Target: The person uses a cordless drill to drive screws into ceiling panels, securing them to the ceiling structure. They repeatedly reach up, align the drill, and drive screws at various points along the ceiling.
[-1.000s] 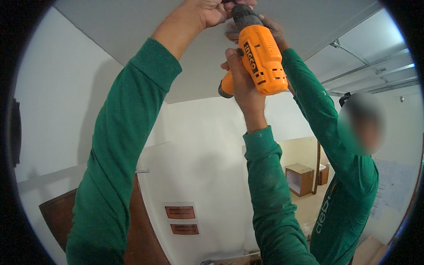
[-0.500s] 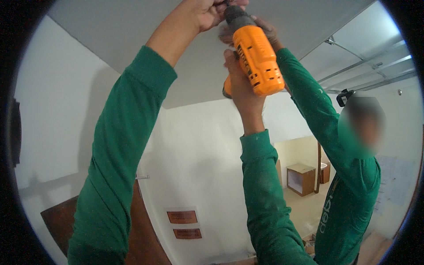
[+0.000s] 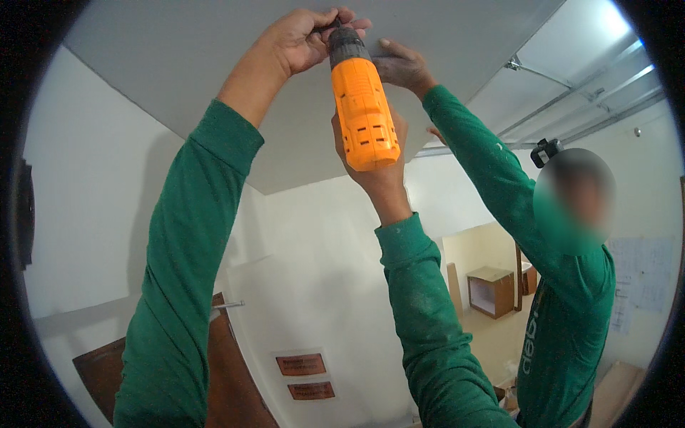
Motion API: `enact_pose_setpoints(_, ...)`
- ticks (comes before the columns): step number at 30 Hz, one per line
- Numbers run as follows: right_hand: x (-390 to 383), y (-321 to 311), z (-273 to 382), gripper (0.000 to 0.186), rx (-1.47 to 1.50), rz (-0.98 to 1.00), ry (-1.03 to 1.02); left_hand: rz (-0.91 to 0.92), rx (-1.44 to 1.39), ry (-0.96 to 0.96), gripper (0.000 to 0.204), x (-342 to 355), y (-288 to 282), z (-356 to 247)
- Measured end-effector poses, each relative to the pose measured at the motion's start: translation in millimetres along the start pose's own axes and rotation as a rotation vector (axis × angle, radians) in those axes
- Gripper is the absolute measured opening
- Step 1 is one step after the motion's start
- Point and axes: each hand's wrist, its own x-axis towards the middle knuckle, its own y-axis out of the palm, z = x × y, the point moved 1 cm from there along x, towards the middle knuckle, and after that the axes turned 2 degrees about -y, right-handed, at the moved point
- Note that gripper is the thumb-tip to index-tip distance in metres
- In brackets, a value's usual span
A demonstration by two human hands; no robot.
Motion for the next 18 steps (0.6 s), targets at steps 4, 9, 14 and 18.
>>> enact_pose_setpoints(4,0.7,-1.8,4.6,0.019,0.036,0.032,0.113,-0.095,-0.071,-0.031,0.023,-6.7,10.8,-2.6)
enact_pose_setpoints(9,-0.2,1.2,-8.7,0.02,-0.051,0.011,0.022,-0.042,-0.022,-0.027,0.023,-2.4,8.8,-3.6)
enact_pose_setpoints(14,3.9,4.8,4.2,0.021,0.001,0.014,0.081,0.022,0.195,0.003,0.038,2.8,-15.7,-8.2)
enact_pose_setpoints(18,-1.0,14.5,3.2,0.019,0.044,0.018,0.114,-0.241,1.601,0.347,0.041,-41.8,-32.0,-37.0)
